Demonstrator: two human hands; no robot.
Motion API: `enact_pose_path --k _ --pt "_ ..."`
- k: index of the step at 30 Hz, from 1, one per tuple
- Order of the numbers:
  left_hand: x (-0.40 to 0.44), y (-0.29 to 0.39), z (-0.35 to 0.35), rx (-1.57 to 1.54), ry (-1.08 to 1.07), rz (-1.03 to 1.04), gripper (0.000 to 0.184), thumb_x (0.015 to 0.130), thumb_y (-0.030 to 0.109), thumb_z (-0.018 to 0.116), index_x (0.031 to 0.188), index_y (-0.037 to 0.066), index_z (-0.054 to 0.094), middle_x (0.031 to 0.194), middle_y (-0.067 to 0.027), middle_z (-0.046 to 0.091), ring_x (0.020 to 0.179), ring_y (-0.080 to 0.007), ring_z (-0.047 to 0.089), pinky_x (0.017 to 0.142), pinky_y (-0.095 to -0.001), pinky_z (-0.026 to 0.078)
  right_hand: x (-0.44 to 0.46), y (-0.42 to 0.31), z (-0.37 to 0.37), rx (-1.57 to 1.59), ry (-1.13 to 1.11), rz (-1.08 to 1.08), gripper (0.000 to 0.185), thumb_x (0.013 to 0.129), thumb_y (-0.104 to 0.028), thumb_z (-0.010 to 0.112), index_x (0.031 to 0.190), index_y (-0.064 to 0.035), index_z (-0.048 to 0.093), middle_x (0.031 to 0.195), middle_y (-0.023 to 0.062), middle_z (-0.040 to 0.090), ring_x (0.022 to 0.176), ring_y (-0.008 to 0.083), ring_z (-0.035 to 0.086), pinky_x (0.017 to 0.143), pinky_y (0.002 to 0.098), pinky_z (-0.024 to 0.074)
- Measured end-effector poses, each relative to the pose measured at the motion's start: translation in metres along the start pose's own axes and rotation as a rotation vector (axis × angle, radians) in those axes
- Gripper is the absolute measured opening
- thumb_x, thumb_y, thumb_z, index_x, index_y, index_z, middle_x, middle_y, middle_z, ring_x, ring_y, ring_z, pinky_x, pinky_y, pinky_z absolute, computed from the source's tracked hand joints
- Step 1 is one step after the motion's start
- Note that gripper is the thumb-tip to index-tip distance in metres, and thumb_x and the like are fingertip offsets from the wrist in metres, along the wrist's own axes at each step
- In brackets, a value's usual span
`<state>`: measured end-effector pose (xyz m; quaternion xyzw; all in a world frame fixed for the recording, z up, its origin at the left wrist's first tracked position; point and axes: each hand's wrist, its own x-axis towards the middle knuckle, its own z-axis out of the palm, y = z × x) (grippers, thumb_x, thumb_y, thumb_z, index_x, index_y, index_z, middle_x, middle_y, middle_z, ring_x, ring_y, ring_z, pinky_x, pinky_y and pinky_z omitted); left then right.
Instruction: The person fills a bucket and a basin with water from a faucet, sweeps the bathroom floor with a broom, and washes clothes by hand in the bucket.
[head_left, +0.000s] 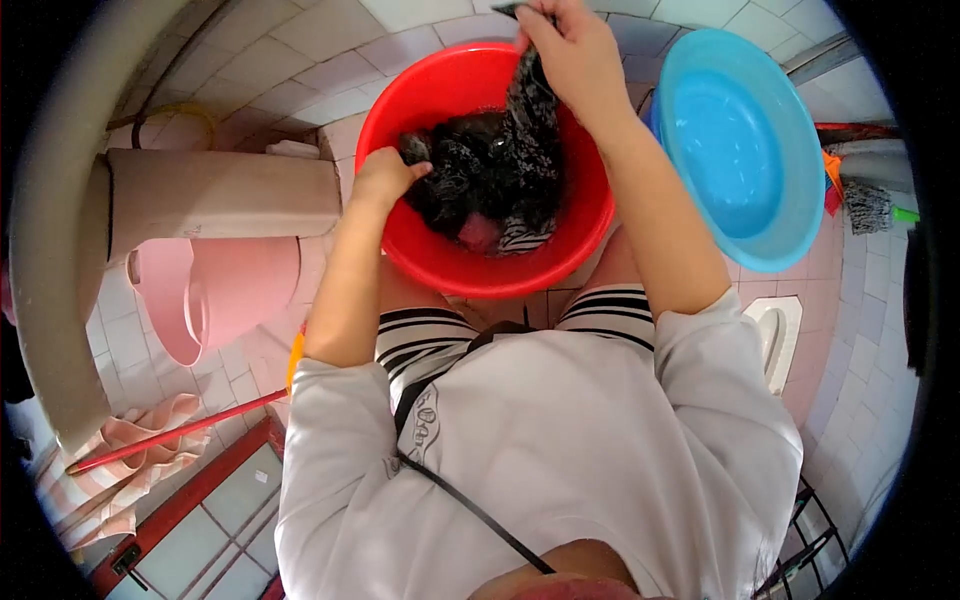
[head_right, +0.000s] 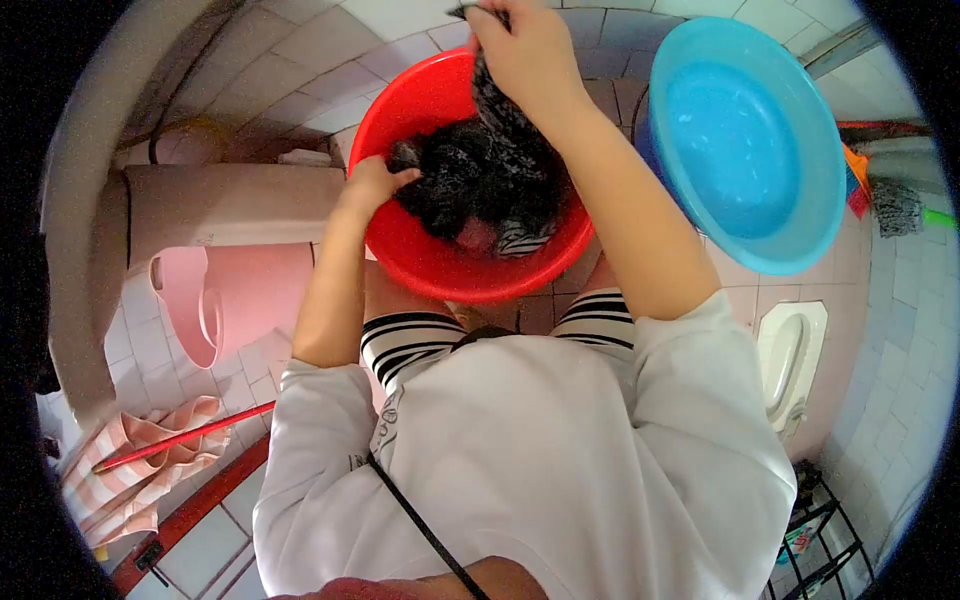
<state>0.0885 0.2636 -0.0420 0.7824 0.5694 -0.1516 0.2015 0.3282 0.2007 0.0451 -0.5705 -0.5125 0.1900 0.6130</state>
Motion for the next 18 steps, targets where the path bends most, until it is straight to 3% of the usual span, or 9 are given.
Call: enact_pose_path --k 2,4,7,8,10,13,14,16,18 --pt "-0.011 0.017 -0.003 0.006 -0.007 -0.085 0.059 0.06 0.036 0.073 0.1 -0.002 0.053 0.1 -0.0223 0.055 0.094 -0.0332 0.053 0.08 -0.0405 0.043 0.012 -0.041 -0.003 0.11 -0.044 0.072 0.015 0.08 -0.015 0.051 0.077 -0.0009 0.052 0.063 0.0038 0.055 0.06 0.0115 0.05 0.055 0.0248 0.0399" --pt "-0.017 0.029 0.007 -0.112 0.259 0.247 0.067 0.054 0.028 0.077 0.108 -0.001 0.049 0.113 -0.0199 0.049 0.102 -0.0317 0.049 0.085 -0.0378 0.04 0.022 -0.068 0.0 0.214 -0.094 0.144 0.016 0.08 -0.015 0.05 0.076 0.0008 0.05 0.064 0.0074 0.054 0.059 0.0145 0.052 0.053 0.0262 0.0409" --pt "-0.006 0.054 0.032 -0.578 0.174 0.79 0.074 0.052 0.017 0.078 0.116 0.002 0.045 0.115 -0.0135 0.048 0.103 -0.0254 0.048 0.092 -0.0313 0.035 0.032 -0.1 0.001 0.42 -0.078 0.063 0.017 0.083 -0.014 0.047 0.07 -0.0036 0.051 0.058 0.0003 0.05 0.053 0.0071 0.043 0.049 0.0205 0.0349" --pt "-0.008 0.063 0.041 -1.086 -0.161 0.654 0.061 0.061 0.012 0.072 0.115 0.002 0.045 0.106 -0.0073 0.053 0.098 -0.019 0.049 0.088 -0.0271 0.037 0.036 -0.108 -0.003 0.417 -0.079 0.061 0.017 0.083 -0.014 0.047 0.07 -0.0036 0.051 0.058 0.0003 0.05 0.053 0.0071 0.043 0.049 0.0205 0.0349" --pt "-0.016 0.073 0.033 -1.341 -0.044 0.369 0.043 0.072 0.005 0.06 0.113 0.002 0.047 0.097 -0.0036 0.056 0.09 -0.0141 0.05 0.082 -0.0245 0.04 0.04 -0.115 -0.015 0.658 -0.007 0.095 0.018 0.083 -0.015 0.048 0.069 -0.0044 0.051 0.058 -0.0005 0.048 0.052 0.0074 0.043 0.05 0.0202 0.0343" --pt "-0.025 0.058 0.0 -1.528 0.075 0.154 0.026 0.077 0.002 0.048 0.102 0.001 0.052 0.086 -0.0042 0.058 0.073 -0.0127 0.054 0.066 -0.0265 0.045 0.039 -0.093 -0.038 0.337 0.141 -0.042 0.02 0.084 -0.018 0.048 0.071 -0.0028 0.05 0.061 0.0012 0.049 0.054 0.0078 0.046 0.05 0.0191 0.0367" --pt "-0.022 0.05 -0.002 -1.59 0.139 0.275 0.024 0.076 0.002 0.049 0.1 0.001 0.053 0.083 -0.0043 0.058 0.07 -0.0126 0.054 0.063 -0.0268 0.045 0.035 -0.074 -0.045 0.34 0.132 -0.042 0.02 0.084 -0.018 0.048 0.071 -0.0028 0.05 0.061 0.0012 0.049 0.054 0.0078 0.046 0.05 0.0191 0.0367" --pt "-0.022 0.036 -0.017 -1.41 0.177 0.179 0.023 0.073 0.001 0.051 0.095 0.0 0.052 0.08 -0.0052 0.058 0.067 -0.0134 0.055 0.058 -0.0282 0.046 0.014 -0.027 -0.045 -0.427 -0.138 -0.077 0.015 0.079 -0.017 0.054 0.081 -0.0026 0.055 0.066 0.0016 0.057 0.064 0.0091 0.051 0.061 0.023 0.0406" --pt "-0.025 0.034 -0.029 -1.378 0.125 0.174 0.02 0.071 0.001 0.053 0.091 -0.001 0.051 0.077 -0.0072 0.057 0.066 -0.015 0.055 0.057 -0.029 0.046 -0.021 0.012 -0.028 -0.546 -0.294 0.02 0.03 0.074 -0.021 0.061 0.099 -0.0055 0.055 0.091 0.0137 0.057 0.09 0.0262 0.055 0.077 0.0325 0.0432"
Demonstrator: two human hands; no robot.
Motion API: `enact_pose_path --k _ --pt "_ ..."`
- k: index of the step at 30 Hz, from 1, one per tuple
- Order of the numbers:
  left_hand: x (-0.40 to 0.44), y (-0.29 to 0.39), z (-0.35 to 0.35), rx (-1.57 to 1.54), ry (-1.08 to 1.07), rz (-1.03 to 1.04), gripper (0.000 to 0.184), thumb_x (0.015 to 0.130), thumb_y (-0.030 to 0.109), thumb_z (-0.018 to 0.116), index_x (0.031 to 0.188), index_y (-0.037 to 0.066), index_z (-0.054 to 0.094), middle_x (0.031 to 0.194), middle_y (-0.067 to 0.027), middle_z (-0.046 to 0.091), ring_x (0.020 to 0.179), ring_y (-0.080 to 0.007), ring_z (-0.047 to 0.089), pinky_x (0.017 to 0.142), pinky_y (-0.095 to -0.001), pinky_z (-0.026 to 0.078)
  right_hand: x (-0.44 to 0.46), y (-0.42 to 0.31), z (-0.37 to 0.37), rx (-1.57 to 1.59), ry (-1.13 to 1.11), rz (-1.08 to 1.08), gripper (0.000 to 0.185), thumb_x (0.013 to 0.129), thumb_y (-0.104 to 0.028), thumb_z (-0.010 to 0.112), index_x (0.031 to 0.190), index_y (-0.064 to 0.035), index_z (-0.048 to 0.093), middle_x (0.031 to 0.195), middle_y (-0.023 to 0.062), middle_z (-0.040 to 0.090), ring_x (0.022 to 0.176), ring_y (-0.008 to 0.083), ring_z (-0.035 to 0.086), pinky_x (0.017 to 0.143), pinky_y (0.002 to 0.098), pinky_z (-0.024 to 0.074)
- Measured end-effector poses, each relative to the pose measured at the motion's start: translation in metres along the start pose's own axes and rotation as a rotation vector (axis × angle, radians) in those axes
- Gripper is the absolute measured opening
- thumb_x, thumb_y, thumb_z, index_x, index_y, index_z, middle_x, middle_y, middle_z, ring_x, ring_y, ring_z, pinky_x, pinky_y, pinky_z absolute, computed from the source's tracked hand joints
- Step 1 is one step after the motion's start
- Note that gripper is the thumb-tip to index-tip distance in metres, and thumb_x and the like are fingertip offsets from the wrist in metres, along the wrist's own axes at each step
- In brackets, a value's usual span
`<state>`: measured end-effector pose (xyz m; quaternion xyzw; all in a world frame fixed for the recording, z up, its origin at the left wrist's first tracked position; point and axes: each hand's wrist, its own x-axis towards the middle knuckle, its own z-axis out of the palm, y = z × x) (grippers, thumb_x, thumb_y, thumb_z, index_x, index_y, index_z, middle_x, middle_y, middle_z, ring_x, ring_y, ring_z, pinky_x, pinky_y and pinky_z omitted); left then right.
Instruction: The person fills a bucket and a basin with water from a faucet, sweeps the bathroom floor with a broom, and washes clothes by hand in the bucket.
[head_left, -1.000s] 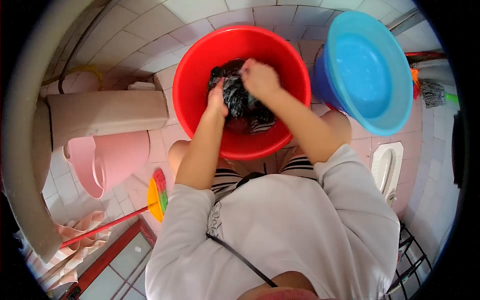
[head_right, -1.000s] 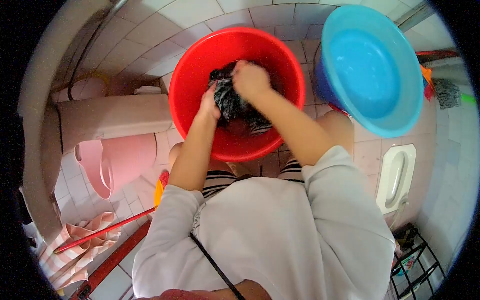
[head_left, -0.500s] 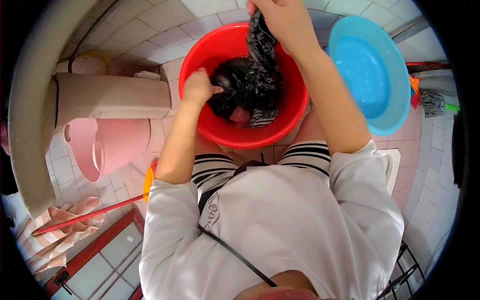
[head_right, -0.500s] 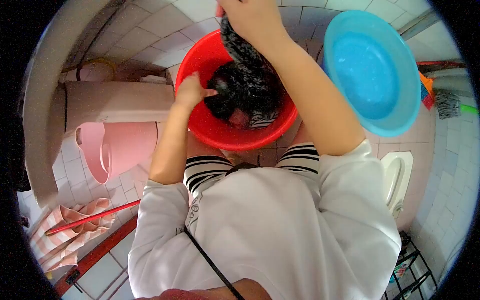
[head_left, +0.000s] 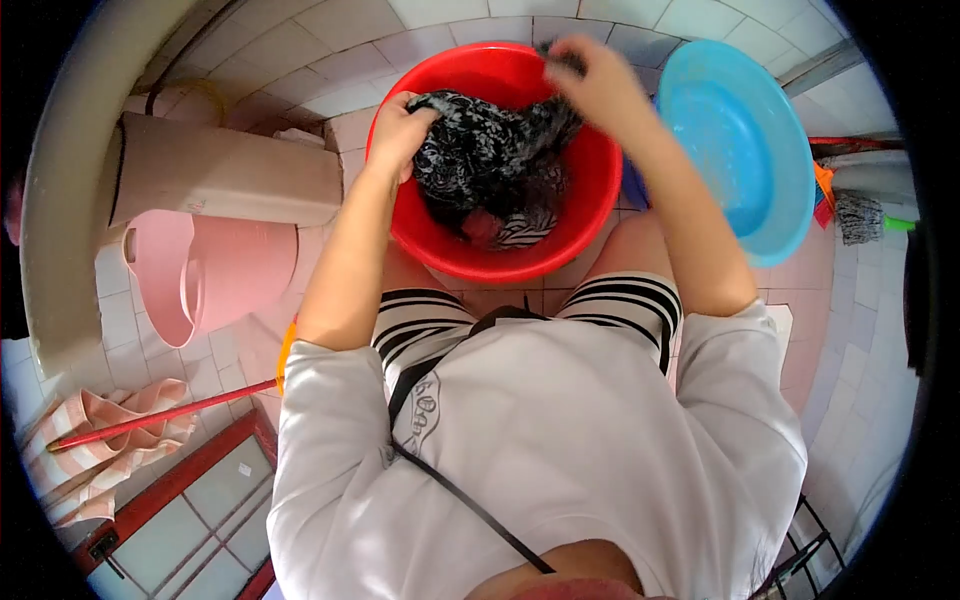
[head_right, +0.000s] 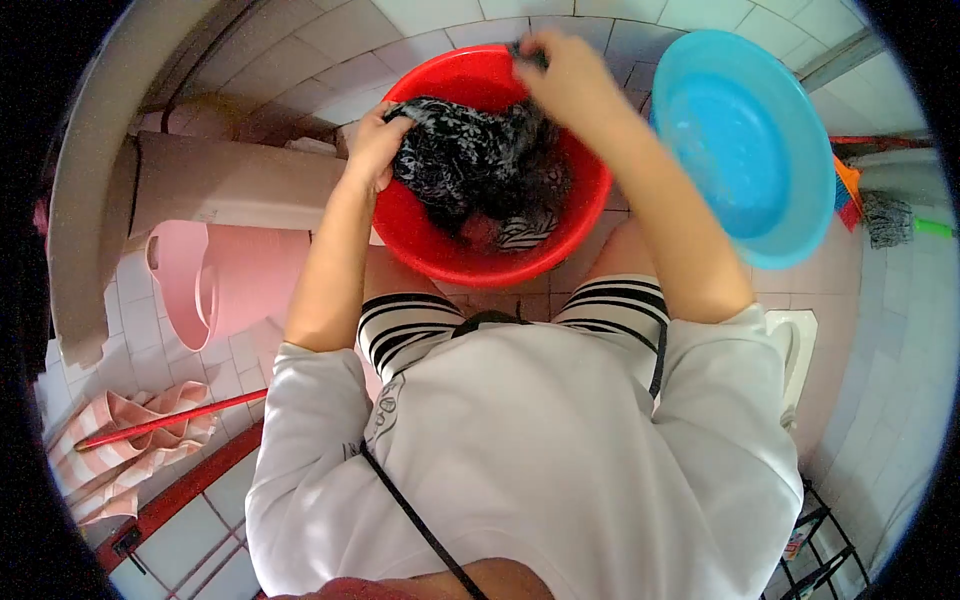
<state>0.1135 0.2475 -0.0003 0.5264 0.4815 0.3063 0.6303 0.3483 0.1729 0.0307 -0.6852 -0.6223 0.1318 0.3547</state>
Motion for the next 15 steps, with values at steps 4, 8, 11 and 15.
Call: enact_pose_path --k 4,8,11,15 --pt "-0.002 0.01 0.014 -0.012 0.009 -0.177 0.017 0.07 0.004 0.054 0.086 -0.002 0.05 0.074 -0.0095 0.056 0.064 -0.0178 0.055 0.056 -0.0288 0.046 -0.057 -0.027 0.059 -0.197 -0.289 0.237 0.049 0.062 -0.02 0.07 0.101 -0.0015 0.047 0.105 0.0212 0.048 0.094 0.033 0.05 0.079 0.0385 0.0417" --pt "-0.012 0.024 0.027 -0.17 -0.052 -0.155 0.016 0.071 0.003 0.056 0.085 -0.001 0.049 0.074 -0.0088 0.055 0.065 -0.0182 0.054 0.056 -0.029 0.046 -0.086 -0.022 0.141 0.004 -0.42 0.276 0.076 0.059 -0.031 0.073 0.112 0.0095 0.036 0.092 0.0301 0.052 0.092 0.0378 0.052 0.083 0.0374 0.0411" --pt "-0.015 0.038 0.023 -0.239 -0.006 -0.049 0.02 0.069 -0.001 0.056 0.086 0.001 0.046 0.075 -0.0089 0.054 0.065 -0.0191 0.054 0.056 -0.0304 0.046 -0.078 -0.003 0.147 0.194 -0.273 0.218 0.064 0.064 -0.019 0.068 0.115 0.0016 0.036 0.096 0.0269 0.053 0.093 0.0371 0.052 0.081 0.0369 0.0414" --pt "-0.01 0.047 -0.008 -0.234 0.037 0.099 0.035 0.069 -0.009 0.051 0.098 0.006 0.037 0.079 -0.0114 0.053 0.065 -0.0205 0.055 0.053 -0.0313 0.048 -0.072 0.055 0.131 0.278 -0.582 0.193 0.038 0.062 -0.017 0.067 0.099 -0.0149 0.056 0.095 0.0189 0.055 0.087 0.0291 0.054 0.078 0.0353 0.0435"
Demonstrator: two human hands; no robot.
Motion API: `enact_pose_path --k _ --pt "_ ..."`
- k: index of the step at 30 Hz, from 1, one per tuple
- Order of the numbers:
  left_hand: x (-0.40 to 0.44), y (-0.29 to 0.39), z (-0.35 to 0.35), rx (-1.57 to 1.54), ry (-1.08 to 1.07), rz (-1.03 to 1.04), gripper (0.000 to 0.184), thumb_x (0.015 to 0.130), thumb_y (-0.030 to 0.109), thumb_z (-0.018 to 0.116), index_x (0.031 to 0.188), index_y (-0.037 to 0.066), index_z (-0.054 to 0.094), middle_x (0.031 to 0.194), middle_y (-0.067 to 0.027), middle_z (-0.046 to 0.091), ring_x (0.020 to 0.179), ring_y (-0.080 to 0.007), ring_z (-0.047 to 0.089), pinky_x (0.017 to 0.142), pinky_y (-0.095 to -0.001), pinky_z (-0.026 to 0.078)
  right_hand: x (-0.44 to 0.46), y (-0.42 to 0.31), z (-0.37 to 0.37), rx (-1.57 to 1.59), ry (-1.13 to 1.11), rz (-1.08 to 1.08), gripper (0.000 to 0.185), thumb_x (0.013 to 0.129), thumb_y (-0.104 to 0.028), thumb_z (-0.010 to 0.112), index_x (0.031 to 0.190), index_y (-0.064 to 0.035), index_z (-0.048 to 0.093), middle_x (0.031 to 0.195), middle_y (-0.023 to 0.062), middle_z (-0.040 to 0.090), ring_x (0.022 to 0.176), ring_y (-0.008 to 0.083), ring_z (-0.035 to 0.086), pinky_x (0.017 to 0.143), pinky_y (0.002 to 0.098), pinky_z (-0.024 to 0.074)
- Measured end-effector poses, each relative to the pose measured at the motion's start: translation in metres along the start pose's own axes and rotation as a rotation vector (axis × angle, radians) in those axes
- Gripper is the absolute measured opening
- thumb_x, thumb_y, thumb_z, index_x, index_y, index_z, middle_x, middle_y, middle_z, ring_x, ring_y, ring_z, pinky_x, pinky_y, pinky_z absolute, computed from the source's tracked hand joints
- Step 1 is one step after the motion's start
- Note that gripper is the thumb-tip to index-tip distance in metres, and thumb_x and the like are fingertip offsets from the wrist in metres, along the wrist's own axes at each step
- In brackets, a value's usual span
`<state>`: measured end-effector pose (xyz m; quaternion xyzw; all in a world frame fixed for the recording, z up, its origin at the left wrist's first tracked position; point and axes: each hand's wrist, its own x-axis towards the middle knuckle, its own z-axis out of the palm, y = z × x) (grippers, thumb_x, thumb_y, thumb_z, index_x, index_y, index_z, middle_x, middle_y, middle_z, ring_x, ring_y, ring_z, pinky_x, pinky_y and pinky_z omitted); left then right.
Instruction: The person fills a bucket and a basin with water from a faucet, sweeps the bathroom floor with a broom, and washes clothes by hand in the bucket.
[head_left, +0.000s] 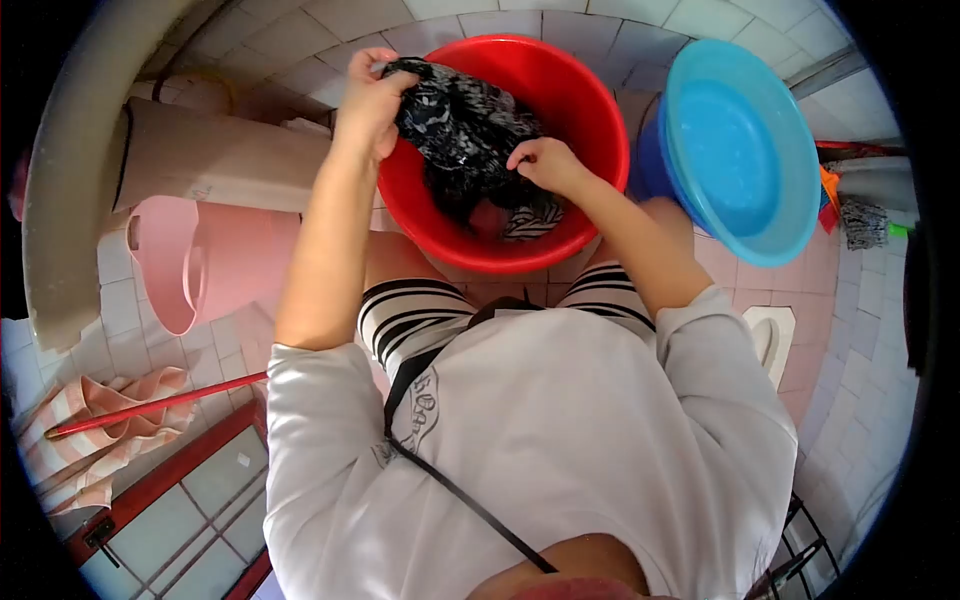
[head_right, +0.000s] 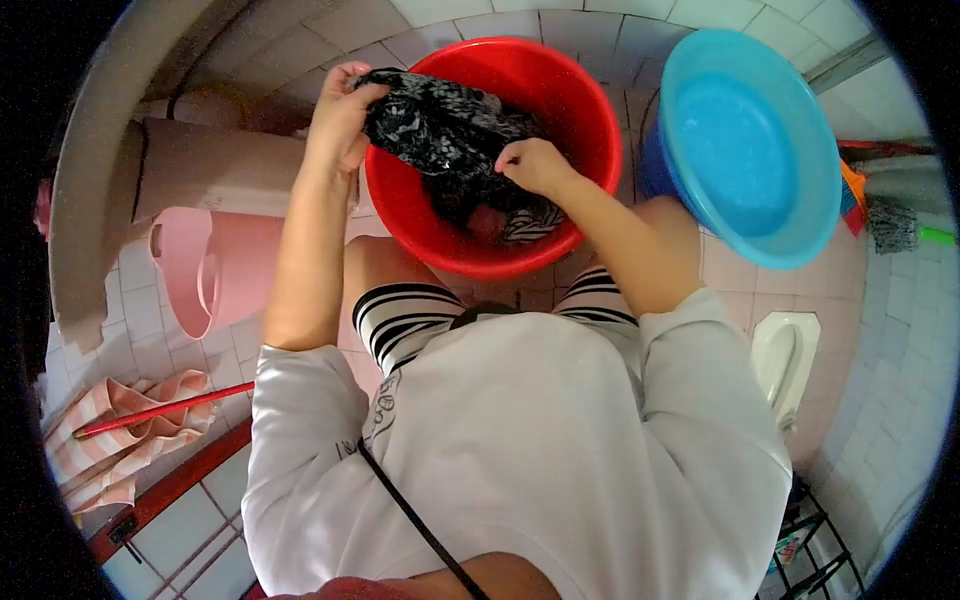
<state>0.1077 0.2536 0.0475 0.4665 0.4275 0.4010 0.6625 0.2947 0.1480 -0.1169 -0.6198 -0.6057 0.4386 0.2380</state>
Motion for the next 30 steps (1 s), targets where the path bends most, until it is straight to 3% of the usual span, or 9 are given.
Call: enact_pose_path --k 5,7,9,13,19,21,23,25,30 --pt "-0.002 -0.018 0.02 -0.097 0.072 -0.095 0.026 0.071 -0.005 0.05 0.095 0.002 0.043 0.08 -0.0114 0.054 0.065 -0.021 0.055 0.052 -0.0321 0.049 -0.003 -0.03 0.042 0.088 0.121 -0.264 0.099 0.049 -0.038 0.078 0.127 -0.004 0.026 0.126 0.0228 0.031 0.112 0.0314 0.038 0.092 0.036 0.0337" --pt "-0.006 -0.013 0.029 -0.139 0.096 -0.111 0.022 0.072 -0.003 0.051 0.093 0.001 0.047 0.08 -0.0113 0.054 0.065 -0.0206 0.055 0.052 -0.0311 0.049 0.008 -0.051 0.064 0.258 0.203 0.064 0.1 0.051 -0.037 0.077 0.126 -0.0005 0.021 0.127 0.0242 0.028 0.115 0.0327 0.034 0.093 0.0376 0.0321" --pt "0.0 -0.013 0.02 -0.151 0.058 -0.069 0.025 0.072 -0.002 0.051 0.097 0.001 0.047 0.08 -0.0114 0.055 0.066 -0.02 0.055 0.053 -0.03 0.048 0.02 -0.052 0.062 0.265 0.496 -0.019 0.058 0.059 -0.017 0.074 0.106 0.0021 0.044 0.096 0.0146 0.055 0.089 0.0235 0.053 0.076 0.0311 0.0437" --pt "0.009 -0.019 -0.03 0.226 0.193 0.186 0.015 0.073 0.003 0.055 0.087 -0.002 0.055 0.077 -0.0074 0.057 0.065 -0.0142 0.053 0.053 -0.0242 0.043 0.013 -0.036 -0.006 0.086 0.533 -0.177 0.027 0.06 -0.008 0.066 0.084 -0.0014 0.054 0.083 0.0101 0.056 0.079 0.0195 0.055 0.068 0.03 0.0441" --pt "0.003 -0.028 -0.014 0.367 0.188 0.007 0.03 0.076 0.03 0.06 0.079 0.001 0.059 0.064 -0.0027 0.054 0.055 -0.0097 0.052 0.042 -0.0216 0.038 0.006 -0.109 -0.04 0.275 0.526 -0.541 0.036 0.063 -0.013 0.062 0.096 -0.0079 0.049 0.1 0.0124 0.043 0.084 0.0269 0.05 0.071 0.0334 0.0434" --pt "-0.005 -0.027 0.015 0.127 0.017 0.029 0.033 0.076 0.033 0.059 0.084 0.001 0.058 0.067 -0.0027 0.054 0.052 -0.0088 0.05 0.039 -0.0216 0.035 0.008 -0.114 -0.036 0.444 0.25 -0.446 0.07 0.057 -0.014 0.069 0.119 -0.0127 0.036 0.116 0.0149 0.036 0.1 0.0293 0.044 0.083 0.035 0.0383" --pt "-0.016 -0.03 0.023 0.19 -0.235 -0.094 0.043 0.075 0.037 0.059 0.096 0.0 0.055 0.073 -0.0033 0.055 0.056 -0.0092 0.05 0.043 -0.0231 0.037 0.021 -0.095 -0.027 0.127 0.22 -0.52 0.08 0.054 -0.014 0.072 0.124 -0.0143 0.034 0.122 0.0174 0.037 0.106 0.0328 0.041 0.09 0.0375 0.0347" --pt "-0.013 -0.049 0.012 0.452 -0.405 -0.426 0.058 0.077 0.038 0.059 0.116 -0.002 0.041 0.113 -0.0086 0.048 0.096 -0.017 0.048 0.081 -0.0305 0.039 0.037 -0.063 -0.016 -0.154 0.131 -0.645 0.075 0.053 -0.017 0.072 0.121 -0.0164 0.041 0.122 0.0189 0.039 0.106 0.0368 0.041 0.09 0.0393 0.0359" --pt "-0.043 -0.107 -0.03 1.276 -0.112 0.344 0.057 0.066 0.03 0.066 0.107 -0.004 0.046 0.1 -0.0234 0.053 0.096 -0.0362 0.049 0.084 -0.0395 0.04 0.08 0.041 0.024 -0.259 0.178 0.135 0.032 0.082 -0.025 0.045 0.113 -0.0199 0.044 0.117 0.0236 0.036 0.102 0.0416 0.043 0.087 0.0413 0.0378"
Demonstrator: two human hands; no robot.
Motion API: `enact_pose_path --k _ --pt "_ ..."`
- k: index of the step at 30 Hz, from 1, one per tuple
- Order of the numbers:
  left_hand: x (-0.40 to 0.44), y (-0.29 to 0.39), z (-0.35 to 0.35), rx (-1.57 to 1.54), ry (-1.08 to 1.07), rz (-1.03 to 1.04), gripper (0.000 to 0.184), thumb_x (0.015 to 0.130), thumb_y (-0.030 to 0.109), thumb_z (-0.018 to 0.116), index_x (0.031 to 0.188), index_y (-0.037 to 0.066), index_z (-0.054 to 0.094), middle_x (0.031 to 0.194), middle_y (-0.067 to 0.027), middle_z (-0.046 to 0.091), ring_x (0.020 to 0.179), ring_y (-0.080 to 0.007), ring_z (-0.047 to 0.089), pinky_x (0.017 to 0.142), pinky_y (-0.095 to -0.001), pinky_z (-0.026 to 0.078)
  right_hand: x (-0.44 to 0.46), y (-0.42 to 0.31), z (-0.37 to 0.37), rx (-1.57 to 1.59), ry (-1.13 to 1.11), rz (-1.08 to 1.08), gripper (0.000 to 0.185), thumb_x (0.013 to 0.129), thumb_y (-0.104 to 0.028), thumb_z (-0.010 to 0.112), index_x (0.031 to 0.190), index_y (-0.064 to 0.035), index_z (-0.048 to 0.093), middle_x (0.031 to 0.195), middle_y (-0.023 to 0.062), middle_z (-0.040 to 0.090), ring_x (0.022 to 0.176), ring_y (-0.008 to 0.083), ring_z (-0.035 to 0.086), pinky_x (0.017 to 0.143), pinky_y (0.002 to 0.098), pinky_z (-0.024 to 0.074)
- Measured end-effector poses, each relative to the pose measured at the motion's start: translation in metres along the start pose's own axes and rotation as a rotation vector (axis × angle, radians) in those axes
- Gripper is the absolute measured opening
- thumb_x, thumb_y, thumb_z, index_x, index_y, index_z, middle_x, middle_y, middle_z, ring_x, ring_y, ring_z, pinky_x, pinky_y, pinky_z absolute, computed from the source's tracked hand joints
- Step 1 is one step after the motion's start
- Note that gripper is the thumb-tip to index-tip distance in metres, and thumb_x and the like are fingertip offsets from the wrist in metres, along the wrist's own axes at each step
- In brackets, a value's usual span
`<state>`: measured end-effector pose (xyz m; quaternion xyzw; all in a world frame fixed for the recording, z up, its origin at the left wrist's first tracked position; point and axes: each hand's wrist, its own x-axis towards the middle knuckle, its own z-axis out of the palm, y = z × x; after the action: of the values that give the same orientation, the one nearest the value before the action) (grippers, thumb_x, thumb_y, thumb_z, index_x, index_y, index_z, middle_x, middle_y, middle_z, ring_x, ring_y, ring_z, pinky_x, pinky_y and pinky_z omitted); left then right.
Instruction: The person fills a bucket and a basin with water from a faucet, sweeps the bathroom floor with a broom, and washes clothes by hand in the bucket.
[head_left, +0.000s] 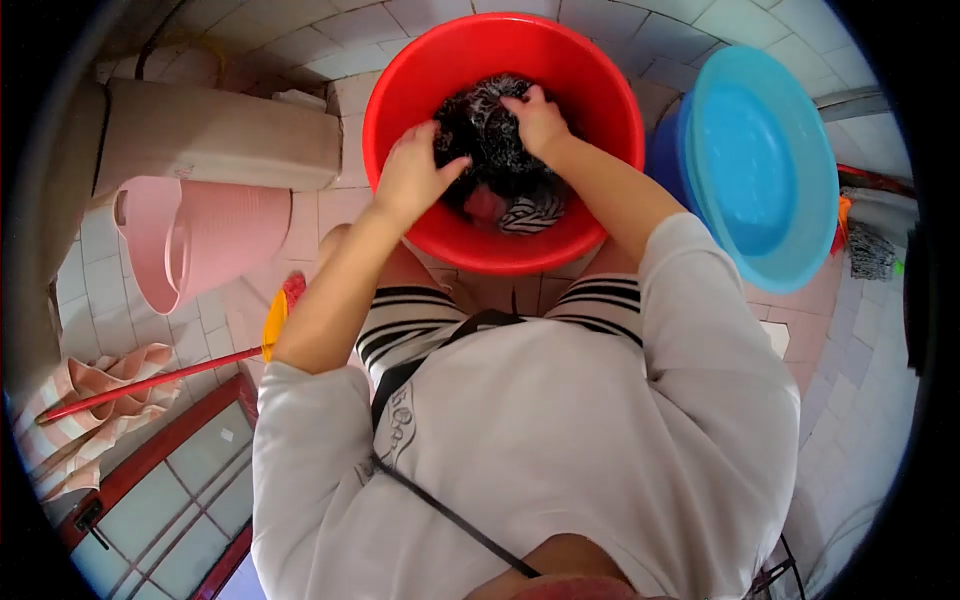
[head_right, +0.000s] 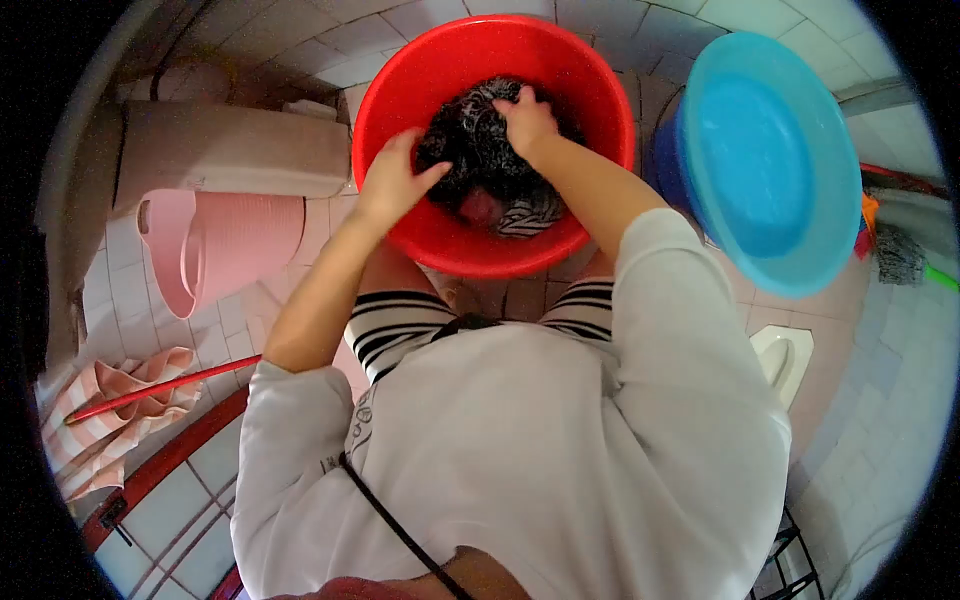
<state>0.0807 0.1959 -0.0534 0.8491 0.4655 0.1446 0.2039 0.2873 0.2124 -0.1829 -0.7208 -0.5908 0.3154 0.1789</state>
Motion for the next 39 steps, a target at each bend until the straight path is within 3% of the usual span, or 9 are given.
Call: enact_pose_path --k 3,7,16,21,24,27,30,33,39 --pt "-0.021 -0.009 0.013 0.259 -0.059 0.02 0.021 0.072 0.021 0.061 0.079 0.002 0.058 0.077 -0.014 0.059 0.076 -0.0312 0.056 0.075 -0.0373 0.043 -0.009 -0.016 0.022 0.078 -0.258 0.255 0.046 0.086 -0.029 0.043 0.126 -0.0181 0.026 0.125 0.0275 0.025 0.109 0.0431 0.037 0.091 0.0417 0.0339" --pt "-0.018 0.006 0.015 -0.057 0.196 -0.068 0.017 0.073 0.02 0.06 0.067 0.004 0.058 0.067 -0.0118 0.058 0.067 -0.0299 0.056 0.065 -0.0367 0.045 -0.004 0.007 0.083 -0.868 -0.387 -0.095 0.044 0.08 -0.02 0.046 0.123 -0.0151 0.037 0.119 0.0288 0.034 0.099 0.0402 0.044 0.085 0.0407 0.0385" --pt "-0.015 -0.004 0.016 -0.048 0.33 -0.079 0.01 0.073 0.01 0.06 0.07 0.001 0.056 0.069 -0.0133 0.058 0.064 -0.0299 0.056 0.06 -0.0365 0.046 0.041 0.089 0.19 -0.577 -0.436 -0.02 0.036 0.071 -0.016 0.052 0.106 -0.0085 0.054 0.109 0.0188 0.051 0.095 0.0326 0.051 0.079 0.0373 0.0422" --pt "-0.007 -0.003 0.02 0.04 0.266 -0.08 0.017 0.076 0.017 0.056 0.072 0.0 0.056 0.067 -0.0131 0.057 0.066 -0.0312 0.056 0.061 -0.0356 0.046 0.04 0.053 0.124 -0.401 -0.587 0.078 0.032 0.066 -0.013 0.057 0.097 -0.0082 0.06 0.103 0.0153 0.056 0.092 0.0299 0.054 0.076 0.0355 0.0438" --pt "0.002 -0.017 0.045 -0.721 -0.174 -0.826 0.046 0.082 0.039 0.049 0.101 -0.003 0.048 0.099 -0.0233 0.051 0.087 -0.0358 0.053 0.075 -0.0427 0.044 0.037 0.001 0.073 -0.731 -0.783 -0.301 0.031 0.062 -0.008 0.058 0.093 -0.0078 0.063 0.095 0.0157 0.059 0.085 0.0286 0.057 0.072 0.0334 0.0453" --pt "0.027 -0.012 0.077 -1.609 -0.288 -1.586 0.065 0.082 0.05 0.038 0.121 -0.002 0.032 0.117 -0.0314 0.033 0.1 -0.0468 0.041 0.084 -0.0594 0.034 0.008 -0.05 -0.01 -0.17 -0.409 -0.187 0.038 0.067 -0.015 0.05 0.102 -0.0018 0.056 0.098 0.0208 0.056 0.093 0.0326 0.054 0.082 0.0351 0.0423" --pt "0.032 0.007 0.081 -1.899 -0.401 -1.5 0.065 0.082 0.052 0.033 0.119 -0.002 0.034 0.113 -0.0301 0.037 0.101 -0.0499 0.038 0.087 -0.0626 0.029 -0.032 -0.102 -0.076 0.319 -0.269 -0.335 0.042 0.067 -0.011 0.049 0.106 0.0027 0.052 0.093 0.0204 0.059 0.084 0.0265 0.058 0.077 0.0313 0.0428" --pt "0.029 -0.013 0.088 -2.246 -0.497 -0.749 0.054 0.084 0.043 0.033 0.119 0.002 0.037 0.115 -0.0242 0.041 0.104 -0.0419 0.04 0.091 -0.0544 0.032 -0.071 -0.136 -0.093 0.807 -0.408 -0.182 0.046 0.066 -0.012 0.053 0.11 0.0008 0.05 0.095 0.0138 0.059 0.086 0.0235 0.055 0.077 0.0296 0.0419" --pt "0.023 -0.015 0.074 -2.384 -0.345 -0.681 0.043 0.087 0.032 0.031 0.118 0.004 0.04 0.117 -0.0185 0.044 0.105 -0.0341 0.043 0.091 -0.0481 0.035 -0.072 -0.116 -0.02 0.28 0.077 -0.406 0.04 0.061 -0.019 0.065 0.097 -0.0065 0.055 0.093 0.0158 0.053 0.09 0.0312 0.052 0.079 0.0344 0.0411"
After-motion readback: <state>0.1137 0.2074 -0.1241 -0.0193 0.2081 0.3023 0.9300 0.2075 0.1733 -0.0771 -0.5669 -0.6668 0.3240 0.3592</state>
